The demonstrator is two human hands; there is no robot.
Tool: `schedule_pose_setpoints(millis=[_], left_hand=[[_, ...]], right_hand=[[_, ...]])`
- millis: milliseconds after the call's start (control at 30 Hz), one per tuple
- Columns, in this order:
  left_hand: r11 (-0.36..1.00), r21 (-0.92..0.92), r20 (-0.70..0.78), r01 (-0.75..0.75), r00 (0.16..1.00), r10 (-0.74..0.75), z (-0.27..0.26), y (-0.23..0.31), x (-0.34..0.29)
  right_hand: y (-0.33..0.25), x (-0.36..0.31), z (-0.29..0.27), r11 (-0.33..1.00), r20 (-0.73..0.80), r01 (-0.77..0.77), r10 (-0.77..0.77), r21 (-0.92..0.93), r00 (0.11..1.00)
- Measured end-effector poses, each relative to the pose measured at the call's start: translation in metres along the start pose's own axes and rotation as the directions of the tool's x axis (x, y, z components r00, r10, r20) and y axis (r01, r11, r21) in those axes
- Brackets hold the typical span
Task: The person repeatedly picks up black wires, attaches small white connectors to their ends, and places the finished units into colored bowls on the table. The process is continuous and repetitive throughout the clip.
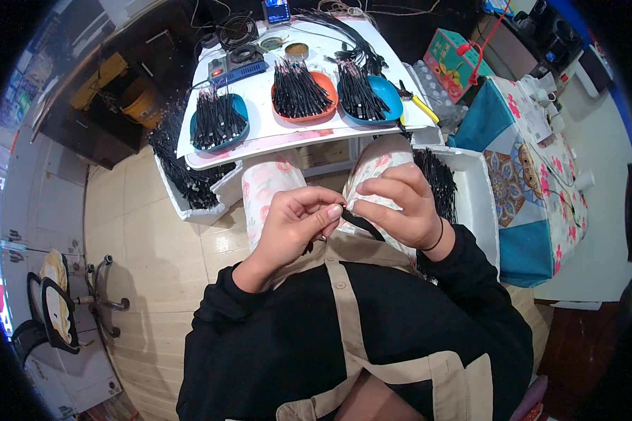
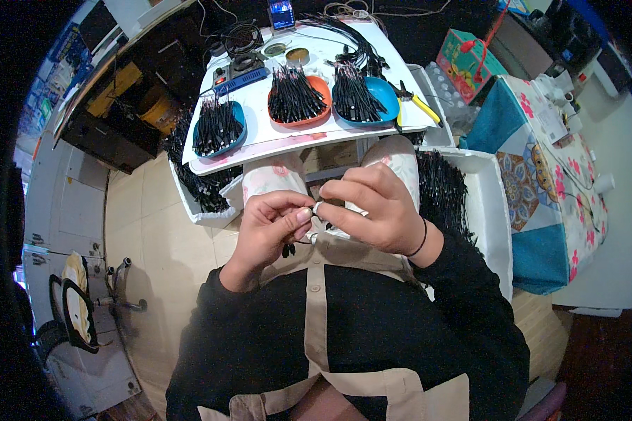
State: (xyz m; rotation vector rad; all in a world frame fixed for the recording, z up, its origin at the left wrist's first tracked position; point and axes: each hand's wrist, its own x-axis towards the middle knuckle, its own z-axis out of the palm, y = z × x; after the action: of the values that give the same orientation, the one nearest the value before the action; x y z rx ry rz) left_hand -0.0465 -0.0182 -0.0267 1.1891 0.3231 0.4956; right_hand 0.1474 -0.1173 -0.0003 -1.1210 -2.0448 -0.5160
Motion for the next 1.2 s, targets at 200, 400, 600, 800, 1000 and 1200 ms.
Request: schedule_pose_setpoints(millis=[200,400,600,800,1000,1200], left_hand=[[0.990,-0.119,-0.040,0.070,0.996,-0.075,0.003,-0.001,-0.003],[0.792,0.567,-0.084,-0.227,0.940,0.330,0.005,0.000,0.008],[0.642,0.743,-0.091,-0.186,0.924,0.372,-0.007,0.017,0.037],[0.887,0.449,-0.120,-0.112,0.976,0.184,-0.034,0.054,0.064],[0.916,0.297,0.020,-0.268,0.961,0.275,-0.040,0.076,0.083],[0.928,0.257,0.057,-0.271,0.963,0.265,-0.042,0.077,0.096]], right_hand=[[-0.005,0.004,0.016,0.992,-0.004,-0.081,0.081,-0.100,0.997],[-0.002,0.008,0.030,0.940,0.010,-0.340,0.340,0.038,0.940],[0.025,0.024,0.044,0.917,-0.025,-0.381,0.386,0.121,0.922],[0.072,0.041,0.031,0.707,0.098,-0.524,0.549,0.475,0.830],[0.101,0.058,0.043,0.301,0.195,-0.423,0.568,0.855,0.800],[0.114,0.070,0.038,0.355,0.254,-0.416,0.421,0.837,0.871]])
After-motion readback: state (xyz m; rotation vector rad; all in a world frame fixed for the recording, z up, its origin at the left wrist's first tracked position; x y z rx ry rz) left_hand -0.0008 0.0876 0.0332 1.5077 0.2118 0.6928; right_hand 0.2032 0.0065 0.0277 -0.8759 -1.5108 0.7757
